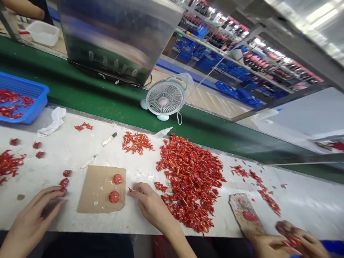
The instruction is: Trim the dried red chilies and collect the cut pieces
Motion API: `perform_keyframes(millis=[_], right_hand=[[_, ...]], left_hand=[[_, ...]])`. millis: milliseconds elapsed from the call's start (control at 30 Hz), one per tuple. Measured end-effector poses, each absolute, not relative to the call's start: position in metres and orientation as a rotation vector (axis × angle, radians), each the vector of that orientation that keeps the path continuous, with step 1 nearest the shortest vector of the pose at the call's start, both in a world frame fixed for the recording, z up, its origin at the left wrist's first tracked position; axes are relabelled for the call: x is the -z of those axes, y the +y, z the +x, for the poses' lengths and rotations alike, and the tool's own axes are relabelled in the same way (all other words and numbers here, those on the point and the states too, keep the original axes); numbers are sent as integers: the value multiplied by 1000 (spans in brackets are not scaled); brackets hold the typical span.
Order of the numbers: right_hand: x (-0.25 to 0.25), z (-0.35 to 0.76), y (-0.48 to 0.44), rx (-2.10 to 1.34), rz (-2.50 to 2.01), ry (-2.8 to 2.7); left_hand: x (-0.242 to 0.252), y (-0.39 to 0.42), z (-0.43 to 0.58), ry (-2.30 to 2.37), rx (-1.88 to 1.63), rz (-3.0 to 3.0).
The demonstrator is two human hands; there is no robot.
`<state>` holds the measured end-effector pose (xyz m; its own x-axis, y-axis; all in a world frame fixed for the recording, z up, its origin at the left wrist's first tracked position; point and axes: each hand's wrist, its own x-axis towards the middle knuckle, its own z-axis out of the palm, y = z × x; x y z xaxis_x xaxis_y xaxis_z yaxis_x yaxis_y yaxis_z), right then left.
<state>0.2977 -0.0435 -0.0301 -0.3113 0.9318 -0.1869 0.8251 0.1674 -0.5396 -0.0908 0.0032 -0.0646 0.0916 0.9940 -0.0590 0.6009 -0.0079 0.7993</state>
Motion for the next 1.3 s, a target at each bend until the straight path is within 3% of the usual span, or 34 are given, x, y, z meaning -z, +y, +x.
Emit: perform_keyframes(millis=[400, 767, 1067, 1300], right_hand=[[57, 308, -44, -732, -1646, -2261], [44, 311, -38, -919, -1691, -2052], [35, 270, -18, -1379, -1578, -1043], [42, 249, 0, -1394, -1617, -939]], left_hand=[[53, 7, -81, 1668, -458, 1770], [51, 1, -75, 1679, -518, 2001], [47, -8, -80, 1490, -817, 1238], [36, -15, -62, 1277, -900, 865]])
